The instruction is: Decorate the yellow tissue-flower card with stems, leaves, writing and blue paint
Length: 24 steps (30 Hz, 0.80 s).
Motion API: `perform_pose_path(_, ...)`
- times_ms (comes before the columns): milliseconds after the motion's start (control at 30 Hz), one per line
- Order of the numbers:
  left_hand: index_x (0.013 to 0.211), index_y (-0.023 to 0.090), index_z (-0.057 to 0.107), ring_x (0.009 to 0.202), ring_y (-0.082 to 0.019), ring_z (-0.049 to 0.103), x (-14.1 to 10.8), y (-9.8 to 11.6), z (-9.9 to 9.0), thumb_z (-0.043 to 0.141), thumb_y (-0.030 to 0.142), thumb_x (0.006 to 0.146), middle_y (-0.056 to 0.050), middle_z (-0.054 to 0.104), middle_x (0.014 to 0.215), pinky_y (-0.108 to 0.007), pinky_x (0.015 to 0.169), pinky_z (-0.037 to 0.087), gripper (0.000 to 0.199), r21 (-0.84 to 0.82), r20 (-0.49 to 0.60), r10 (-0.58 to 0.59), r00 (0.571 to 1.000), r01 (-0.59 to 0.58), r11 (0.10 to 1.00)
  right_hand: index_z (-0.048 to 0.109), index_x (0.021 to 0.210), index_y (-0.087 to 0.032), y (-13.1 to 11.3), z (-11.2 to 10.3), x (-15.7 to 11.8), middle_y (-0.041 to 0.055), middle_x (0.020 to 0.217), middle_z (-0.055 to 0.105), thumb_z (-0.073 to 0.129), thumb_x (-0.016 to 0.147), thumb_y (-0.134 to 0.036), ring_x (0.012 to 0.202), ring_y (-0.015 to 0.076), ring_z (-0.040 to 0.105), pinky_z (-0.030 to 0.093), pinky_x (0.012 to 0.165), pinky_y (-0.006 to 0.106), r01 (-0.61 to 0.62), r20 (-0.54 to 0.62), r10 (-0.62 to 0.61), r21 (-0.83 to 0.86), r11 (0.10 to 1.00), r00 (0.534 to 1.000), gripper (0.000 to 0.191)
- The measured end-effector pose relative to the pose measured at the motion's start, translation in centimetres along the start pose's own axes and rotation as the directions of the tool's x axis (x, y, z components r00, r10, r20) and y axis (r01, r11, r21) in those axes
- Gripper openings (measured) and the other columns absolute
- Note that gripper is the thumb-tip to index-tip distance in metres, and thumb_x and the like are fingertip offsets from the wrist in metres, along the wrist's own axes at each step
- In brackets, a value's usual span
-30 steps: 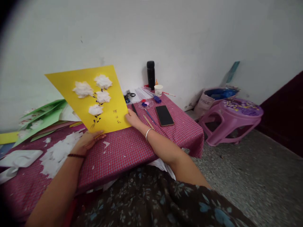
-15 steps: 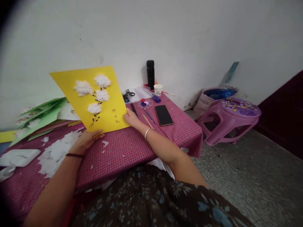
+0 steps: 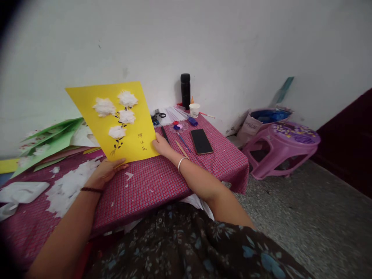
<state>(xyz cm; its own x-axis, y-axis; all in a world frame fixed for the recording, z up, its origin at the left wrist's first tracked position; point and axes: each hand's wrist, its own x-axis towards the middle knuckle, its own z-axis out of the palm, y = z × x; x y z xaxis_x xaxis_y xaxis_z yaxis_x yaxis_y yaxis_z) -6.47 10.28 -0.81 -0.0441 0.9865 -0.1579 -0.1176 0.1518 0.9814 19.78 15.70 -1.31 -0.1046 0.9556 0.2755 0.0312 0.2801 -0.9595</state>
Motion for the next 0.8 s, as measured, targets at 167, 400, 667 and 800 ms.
perform_pose_path(167, 0.103, 0.016, 0.070, 0.073, -0.015, 0.068, -0.02, 0.14, 0.20, 0.075, 0.002, 0.074, -0.006, 0.074, 0.102, -0.025, 0.061, 0.061, 0.033, 0.018, -0.005, -0.018, 1.000, 0.018, 1.000, 0.060, 0.098, -0.021, 0.10, 0.03, -0.02, 0.0034, 0.094, 0.071, 0.045, 0.076, -0.010, 0.085, 0.0211, 0.065, 0.057, 0.090, 0.043, -0.010, -0.003, 0.010, 0.004, 1.000, 1.000, 0.029)
perform_pose_path(400, 0.120, 0.015, 0.062, 0.090, -0.019, 0.067, -0.08, 0.23, 0.34, 0.066, 0.030, 0.095, -0.009, 0.066, 0.114, -0.035, 0.074, 0.060, 0.030, 0.065, -0.022, -0.048, 0.999, 0.050, 0.997, 0.059, 0.098, -0.021, 0.20, 0.14, -0.04, 0.0038, 0.095, 0.070, 0.044, 0.077, -0.010, 0.083, 0.0200, 0.066, 0.058, 0.088, 0.043, -0.018, 0.009, 0.018, 0.001, 1.000, 1.000, 0.029)
perform_pose_path(667, 0.119, 0.015, 0.063, 0.090, -0.019, 0.067, -0.39, 0.58, 0.71, 0.065, 0.030, 0.095, -0.009, 0.066, 0.114, -0.035, 0.075, 0.060, 0.028, 0.078, -0.033, -0.061, 0.998, 0.063, 0.995, 0.057, 0.098, -0.021, 0.19, 0.07, 0.02, 0.0038, 0.095, 0.070, 0.045, 0.076, -0.011, 0.084, 0.0201, 0.065, 0.058, 0.088, 0.041, -0.015, 0.018, 0.015, -0.017, 1.000, 1.000, 0.028)
perform_pose_path(800, 0.115, 0.014, 0.063, 0.083, -0.015, 0.066, -0.58, 0.71, 0.95, 0.067, 0.024, 0.094, -0.007, 0.067, 0.109, -0.030, 0.068, 0.059, 0.024, 0.066, -0.037, -0.054, 0.998, 0.057, 0.996, 0.056, 0.100, -0.020, 0.13, -0.02, -0.06, 0.0048, 0.097, 0.069, 0.045, 0.075, -0.012, 0.088, 0.0218, 0.065, 0.057, 0.091, 0.045, -0.015, 0.016, 0.016, -0.041, 0.999, 1.000, 0.028)
